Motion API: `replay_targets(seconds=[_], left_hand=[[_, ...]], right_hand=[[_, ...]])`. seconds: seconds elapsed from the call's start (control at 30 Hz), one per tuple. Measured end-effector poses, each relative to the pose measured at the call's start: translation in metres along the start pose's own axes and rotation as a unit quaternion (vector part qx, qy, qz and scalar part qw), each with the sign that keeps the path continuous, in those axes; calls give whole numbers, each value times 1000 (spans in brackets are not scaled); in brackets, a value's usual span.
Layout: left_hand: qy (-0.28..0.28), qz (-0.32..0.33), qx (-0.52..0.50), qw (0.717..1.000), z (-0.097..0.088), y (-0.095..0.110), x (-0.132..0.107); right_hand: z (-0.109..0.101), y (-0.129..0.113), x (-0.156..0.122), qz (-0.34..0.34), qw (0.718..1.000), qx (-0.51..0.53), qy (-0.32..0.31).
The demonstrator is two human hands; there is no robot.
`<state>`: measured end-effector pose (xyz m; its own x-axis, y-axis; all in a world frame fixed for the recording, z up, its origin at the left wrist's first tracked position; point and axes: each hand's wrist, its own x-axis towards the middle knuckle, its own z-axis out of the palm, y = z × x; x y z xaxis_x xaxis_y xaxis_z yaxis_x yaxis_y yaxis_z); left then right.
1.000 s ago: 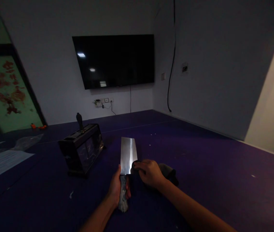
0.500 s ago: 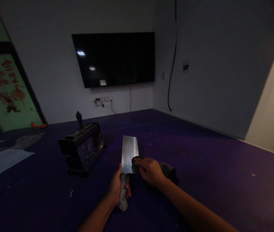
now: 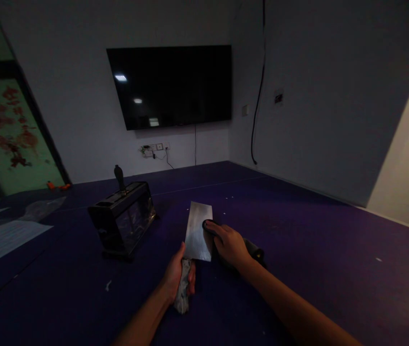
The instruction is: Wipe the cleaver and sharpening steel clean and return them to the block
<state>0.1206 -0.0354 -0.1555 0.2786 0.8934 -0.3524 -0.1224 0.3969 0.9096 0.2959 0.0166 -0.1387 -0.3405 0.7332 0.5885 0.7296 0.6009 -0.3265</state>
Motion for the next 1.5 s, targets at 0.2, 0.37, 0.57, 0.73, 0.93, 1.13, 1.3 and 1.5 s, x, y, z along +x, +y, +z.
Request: replay_targets(seconds=[0.2,0.37,0.57,0.73,0.93,1.13,1.3,1.5], left_hand=[[-27,17,15,999,-1,-2,1],[-26,19,16,999,-2,-4,2],[-12,28,8,1000,0,-3,0],[2,21,-1,1000,0,0,-2],[23,22,-28,999,-2,0,1],[29,22,-39,999,-1,2,2],[32,24,-19,999,1,4,-3],[1,25,3,1000,3,3,-5]], right_hand=[[-3,8,4,3,1000,1,30],[-4,8,5,13,999,23,36],[3,10,3,28,992,105,62],[7,5,1,10,983,172,58],[8,-3,-1,-11,978,203,37],[7,-5,-2,-26,978,206,15],[7,0,0,0,987,161,25],[3,11,4,25,987,155,41]])
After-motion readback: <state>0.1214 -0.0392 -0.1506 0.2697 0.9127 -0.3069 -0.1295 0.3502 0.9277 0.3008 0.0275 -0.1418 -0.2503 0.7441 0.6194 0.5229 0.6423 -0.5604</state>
